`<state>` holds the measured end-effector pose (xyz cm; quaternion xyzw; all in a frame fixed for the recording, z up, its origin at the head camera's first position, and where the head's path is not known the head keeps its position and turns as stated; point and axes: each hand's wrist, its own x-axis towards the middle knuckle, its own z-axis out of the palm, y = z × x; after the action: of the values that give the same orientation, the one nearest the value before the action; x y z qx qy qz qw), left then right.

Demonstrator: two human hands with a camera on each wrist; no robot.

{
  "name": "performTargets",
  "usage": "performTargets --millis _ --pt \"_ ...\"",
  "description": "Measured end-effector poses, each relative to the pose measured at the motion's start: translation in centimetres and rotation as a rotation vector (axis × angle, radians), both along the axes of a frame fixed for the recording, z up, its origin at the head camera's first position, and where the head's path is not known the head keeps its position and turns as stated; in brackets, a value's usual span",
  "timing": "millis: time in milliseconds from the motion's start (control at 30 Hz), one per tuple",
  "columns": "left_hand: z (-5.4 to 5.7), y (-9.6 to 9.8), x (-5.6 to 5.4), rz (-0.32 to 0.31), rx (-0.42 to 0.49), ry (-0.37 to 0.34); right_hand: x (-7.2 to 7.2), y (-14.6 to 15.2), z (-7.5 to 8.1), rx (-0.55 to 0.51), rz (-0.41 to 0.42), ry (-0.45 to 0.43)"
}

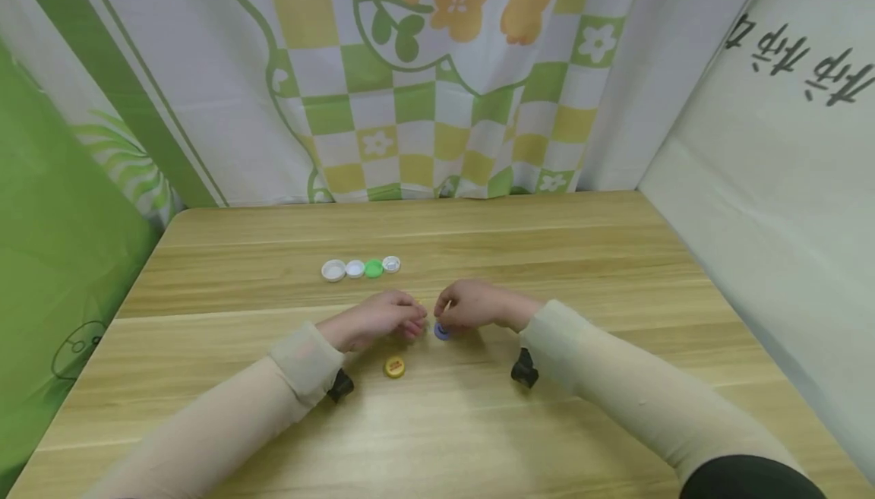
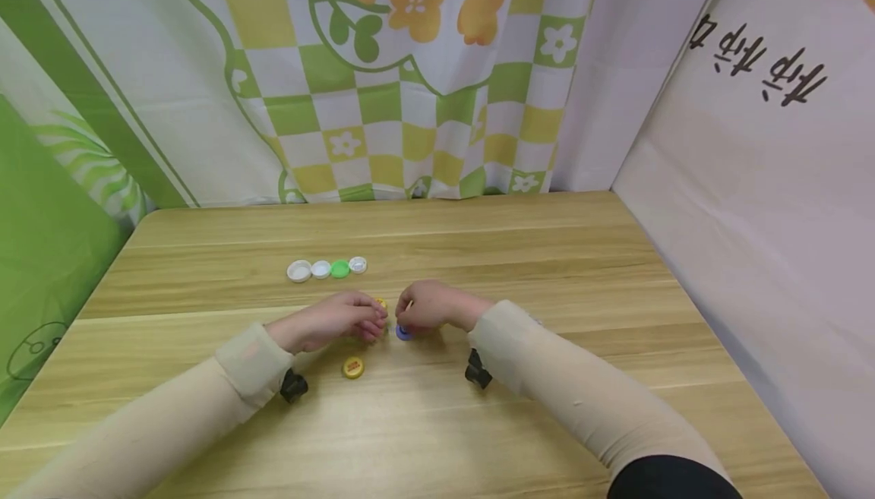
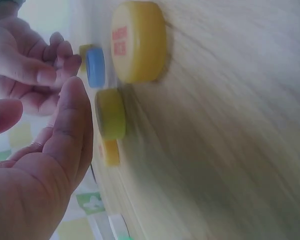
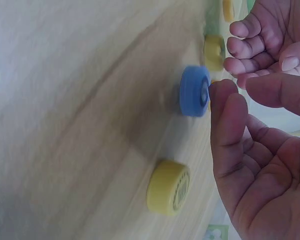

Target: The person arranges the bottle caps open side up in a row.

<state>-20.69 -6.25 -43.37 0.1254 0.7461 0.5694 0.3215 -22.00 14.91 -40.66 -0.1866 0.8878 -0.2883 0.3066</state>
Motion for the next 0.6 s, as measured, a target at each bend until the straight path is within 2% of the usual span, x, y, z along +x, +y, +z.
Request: performTargets --millis 200,367,467,600 --pt "-0.2 -2.0 -0.1 0.048 -0.033 -0.004 0.1 -0.8 -0.3 -0.022 0.001 0.013" --pt "-0.3 -2.3 0.0 0.075 -0.071 -0.003 0.0 -2.0 -0.6 -0.020 0.025 0.026" --pt "-0.4 -2.1 0.1 0.083 -0.089 -0.008 0.0 -2.8 -0.8 0.017 0.046 0.069" --pt "-0.5 -2.0 0.2 0.084 -0.089 -0.004 0.2 -3.8 -1.2 0.075 0.085 0.175"
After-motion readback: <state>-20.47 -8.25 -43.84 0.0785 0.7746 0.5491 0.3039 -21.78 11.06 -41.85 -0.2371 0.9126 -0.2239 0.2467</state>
